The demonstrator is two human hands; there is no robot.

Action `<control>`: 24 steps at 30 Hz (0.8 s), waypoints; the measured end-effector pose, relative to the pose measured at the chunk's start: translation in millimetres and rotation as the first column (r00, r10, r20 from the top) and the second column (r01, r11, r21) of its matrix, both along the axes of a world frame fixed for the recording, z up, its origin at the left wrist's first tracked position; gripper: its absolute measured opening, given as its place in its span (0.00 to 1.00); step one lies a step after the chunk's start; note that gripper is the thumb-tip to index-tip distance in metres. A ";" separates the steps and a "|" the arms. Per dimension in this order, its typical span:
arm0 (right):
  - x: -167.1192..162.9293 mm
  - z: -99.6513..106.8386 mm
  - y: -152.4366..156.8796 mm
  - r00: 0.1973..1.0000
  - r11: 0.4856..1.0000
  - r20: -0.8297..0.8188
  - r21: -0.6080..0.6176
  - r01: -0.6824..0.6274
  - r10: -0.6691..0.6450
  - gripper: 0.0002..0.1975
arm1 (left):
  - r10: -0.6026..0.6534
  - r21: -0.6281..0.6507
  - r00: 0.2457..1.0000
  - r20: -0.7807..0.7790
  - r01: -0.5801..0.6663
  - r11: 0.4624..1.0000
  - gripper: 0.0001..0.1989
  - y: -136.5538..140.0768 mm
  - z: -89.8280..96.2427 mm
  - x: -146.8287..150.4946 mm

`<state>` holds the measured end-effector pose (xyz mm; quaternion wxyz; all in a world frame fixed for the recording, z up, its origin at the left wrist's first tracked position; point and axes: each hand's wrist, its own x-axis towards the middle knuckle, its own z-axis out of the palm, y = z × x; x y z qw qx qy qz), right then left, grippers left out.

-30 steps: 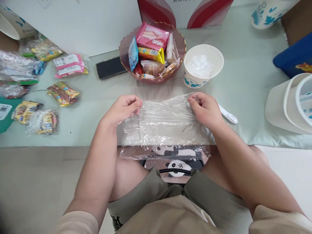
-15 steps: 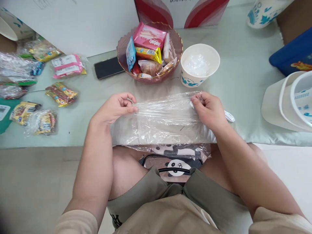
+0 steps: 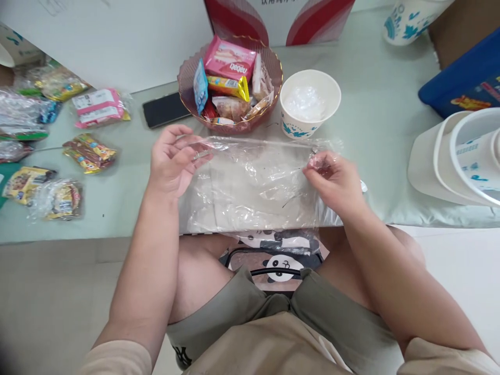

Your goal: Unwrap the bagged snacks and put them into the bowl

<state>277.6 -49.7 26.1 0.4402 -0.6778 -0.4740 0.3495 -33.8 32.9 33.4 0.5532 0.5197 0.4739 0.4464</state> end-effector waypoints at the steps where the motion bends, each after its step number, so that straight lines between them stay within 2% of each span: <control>1: 1.0 -2.0 0.5 0.999 0.997 0.004 0.064 0.039 -0.040 0.09 | -0.057 -0.056 0.998 0.006 0.057 0.997 0.29 -1.5 1.9 -1.5; 3: 2.8 -4.8 2.6 0.994 0.976 -0.021 0.191 0.108 -0.106 0.09 | -0.212 -0.172 0.977 -0.019 0.205 0.963 0.33 -4.6 2.9 -4.1; 4: 3.7 -5.3 3.7 0.992 0.962 -0.022 0.244 0.124 -0.123 0.09 | -0.278 -0.220 0.959 -0.050 0.261 0.940 0.31 -5.9 1.8 -4.6; 5: 4.5 -5.1 4.5 0.991 0.946 -0.022 0.295 0.131 -0.131 0.10 | -0.316 -0.253 0.945 -0.088 0.286 0.924 0.27 -7.0 -0.2 -4.3; 7: 5.9 -3.0 4.9 0.995 0.933 -0.054 0.344 0.102 -0.089 0.17 | -0.279 -0.242 0.949 -0.146 0.239 0.940 0.19 -7.8 -5.2 -2.1; 8: 6.6 -1.6 4.6 0.995 0.943 -0.087 0.325 0.074 -0.048 0.23 | -0.220 -0.205 0.964 -0.148 0.187 0.961 0.18 -7.5 -7.6 -0.6; 10: 7.5 0.7 3.4 0.991 0.983 -0.130 0.186 -0.001 0.026 0.30 | -0.087 -0.127 0.991 -0.105 0.074 0.989 0.17 -5.6 -11.2 1.9; 12: 7.5 1.1 2.7 0.996 0.998 -0.076 0.023 -0.053 0.055 0.22 | -0.021 -0.101 0.997 -0.074 0.013 0.995 0.18 -3.2 -13.3 3.2; 13: 7.1 0.6 2.6 0.999 0.999 -0.026 0.006 -0.045 0.045 0.16 | -0.015 -0.105 0.997 -0.081 0.007 0.994 0.18 -2.2 -14.2 3.6; 14: 6.6 -0.2 2.7 1.000 0.999 0.010 0.042 -0.030 0.030 0.12 | -0.020 -0.109 0.995 -0.097 0.009 0.994 0.19 -1.4 -15.3 4.1; 17: 4.2 -2.2 3.3 0.997 0.975 -0.075 0.221 0.014 0.003 0.16 | -0.042 -0.103 0.987 -0.153 0.026 0.994 0.24 -0.9 -20.6 6.3; 18: 3.4 -2.3 3.2 0.992 0.978 -0.122 0.206 -0.004 0.029 0.19 | -0.033 -0.090 0.986 -0.164 0.018 0.996 0.26 -1.0 -22.9 7.2; 20: 1.8 -1.1 2.4 0.987 0.995 -0.147 0.079 -0.053 0.065 0.21 | 0.016 -0.046 0.982 -0.186 -0.025 0.999 0.29 -1.0 -27.4 8.3; 22: 0.4 1.1 1.2 0.994 0.998 -0.091 -0.035 -0.058 0.055 0.15 | 0.075 0.013 0.972 -0.221 -0.074 0.997 0.31 -0.6 -30.5 7.8; 24: -0.3 2.4 0.3 0.999 0.997 -0.027 -0.066 -0.041 0.040 0.09 | 0.103 0.054 0.964 -0.246 -0.093 0.994 0.31 0.0 -31.2 5.5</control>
